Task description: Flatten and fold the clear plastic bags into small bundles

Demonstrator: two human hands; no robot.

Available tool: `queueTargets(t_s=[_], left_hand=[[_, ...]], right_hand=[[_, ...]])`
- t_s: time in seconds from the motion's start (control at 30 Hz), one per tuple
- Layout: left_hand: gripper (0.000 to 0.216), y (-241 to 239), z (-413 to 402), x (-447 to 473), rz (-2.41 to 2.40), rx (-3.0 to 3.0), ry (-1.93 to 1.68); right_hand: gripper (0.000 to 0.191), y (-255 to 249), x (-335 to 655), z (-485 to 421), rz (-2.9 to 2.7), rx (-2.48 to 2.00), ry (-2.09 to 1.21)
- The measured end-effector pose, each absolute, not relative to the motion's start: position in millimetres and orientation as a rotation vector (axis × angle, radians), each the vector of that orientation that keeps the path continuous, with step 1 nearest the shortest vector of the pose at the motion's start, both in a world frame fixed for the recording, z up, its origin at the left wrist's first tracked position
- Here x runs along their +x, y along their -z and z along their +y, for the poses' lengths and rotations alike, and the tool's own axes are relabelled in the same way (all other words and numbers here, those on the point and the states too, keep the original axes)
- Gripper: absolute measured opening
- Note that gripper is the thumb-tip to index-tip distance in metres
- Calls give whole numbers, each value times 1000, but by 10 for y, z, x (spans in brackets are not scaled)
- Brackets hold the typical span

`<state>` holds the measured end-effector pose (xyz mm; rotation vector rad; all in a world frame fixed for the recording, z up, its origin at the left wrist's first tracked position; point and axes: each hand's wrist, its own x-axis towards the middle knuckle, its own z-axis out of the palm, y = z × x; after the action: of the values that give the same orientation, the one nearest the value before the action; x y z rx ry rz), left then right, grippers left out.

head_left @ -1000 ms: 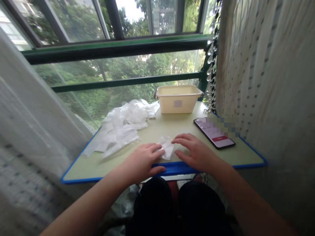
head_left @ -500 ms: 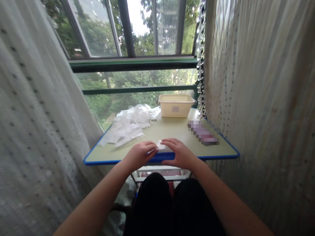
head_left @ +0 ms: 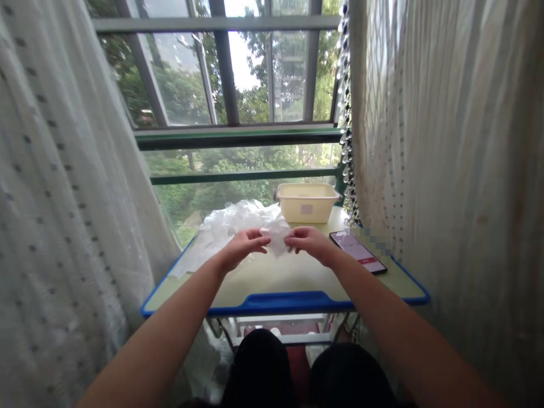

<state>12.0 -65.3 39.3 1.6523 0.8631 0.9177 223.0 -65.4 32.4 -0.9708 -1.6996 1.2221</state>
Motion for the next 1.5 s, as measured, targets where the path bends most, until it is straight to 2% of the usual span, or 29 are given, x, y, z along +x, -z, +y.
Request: queueTargets(t_s=[0.3,0.67,0.83,0.93,1.13,1.3,1.5], left_hand=[[40,-227,-90,220,825,1438,-910],[37,-135,-159,169,872,1439,-543],[29,-131,-176,180,915,1392,-519],[29,-132,-185,179,915,1367,-464],[26,-153,-219,161,866,1279,-388],[22,-176,-217,175,875,1237,-424],[12,-163,-192,216,950,1176,-552]], right_hand=[[28,-66,2178,-242,-1322,-804,-1533],[18,55,2228,-141,-1366,-979,-1549],[25,-4,2267,-157,-1361,-915,-1541],[29,-40,2262,-188,-1388,-895,-1493],[23,-56,2231,-220,-1480,-879,-1340],[26,-42,2284,-210,-1553,-888,-1118],[16,-132,2311,-330,-1869,-757,-742]])
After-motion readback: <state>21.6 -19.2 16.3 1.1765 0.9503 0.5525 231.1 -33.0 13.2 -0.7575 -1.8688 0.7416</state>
